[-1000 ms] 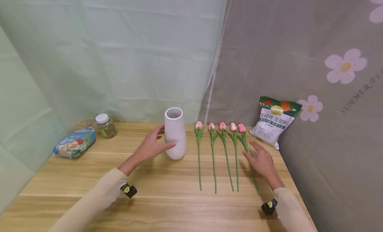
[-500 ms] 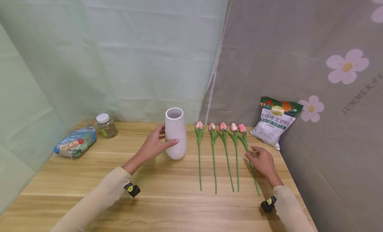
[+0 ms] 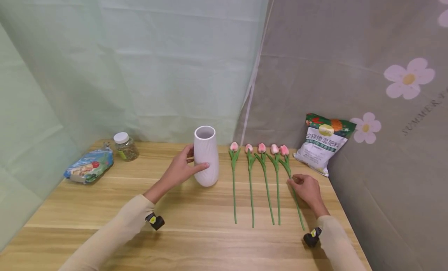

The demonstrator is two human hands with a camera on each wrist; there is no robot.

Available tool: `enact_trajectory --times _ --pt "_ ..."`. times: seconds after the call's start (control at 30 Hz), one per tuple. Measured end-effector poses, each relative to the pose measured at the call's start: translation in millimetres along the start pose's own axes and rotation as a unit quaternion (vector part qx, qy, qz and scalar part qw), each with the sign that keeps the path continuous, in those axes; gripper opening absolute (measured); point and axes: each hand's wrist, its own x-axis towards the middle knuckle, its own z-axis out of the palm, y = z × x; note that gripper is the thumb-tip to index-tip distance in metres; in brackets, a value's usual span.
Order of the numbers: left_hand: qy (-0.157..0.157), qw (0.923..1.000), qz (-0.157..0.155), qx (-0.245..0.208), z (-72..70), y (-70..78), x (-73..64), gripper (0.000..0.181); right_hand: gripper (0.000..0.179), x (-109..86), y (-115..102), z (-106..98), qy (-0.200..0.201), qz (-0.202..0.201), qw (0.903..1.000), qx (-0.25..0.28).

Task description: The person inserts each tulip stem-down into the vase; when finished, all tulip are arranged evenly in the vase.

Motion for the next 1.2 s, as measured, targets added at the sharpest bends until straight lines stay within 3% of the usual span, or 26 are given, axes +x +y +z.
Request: enact_trajectory --times 0.83,1.2 --pt "0.019 0.9995 0.026 0.006 1.7 -0.9 -0.6 0.075 0.028 6.4 0.3 1.3 0.01 0.003 0.9999 -0.006" --pt "0.018 0.9995 0.026 0.008 1.7 0.5 -1.3 0.076 0.018 4.6 -3.8 3.2 0.05 0.011 0.9986 -0.012"
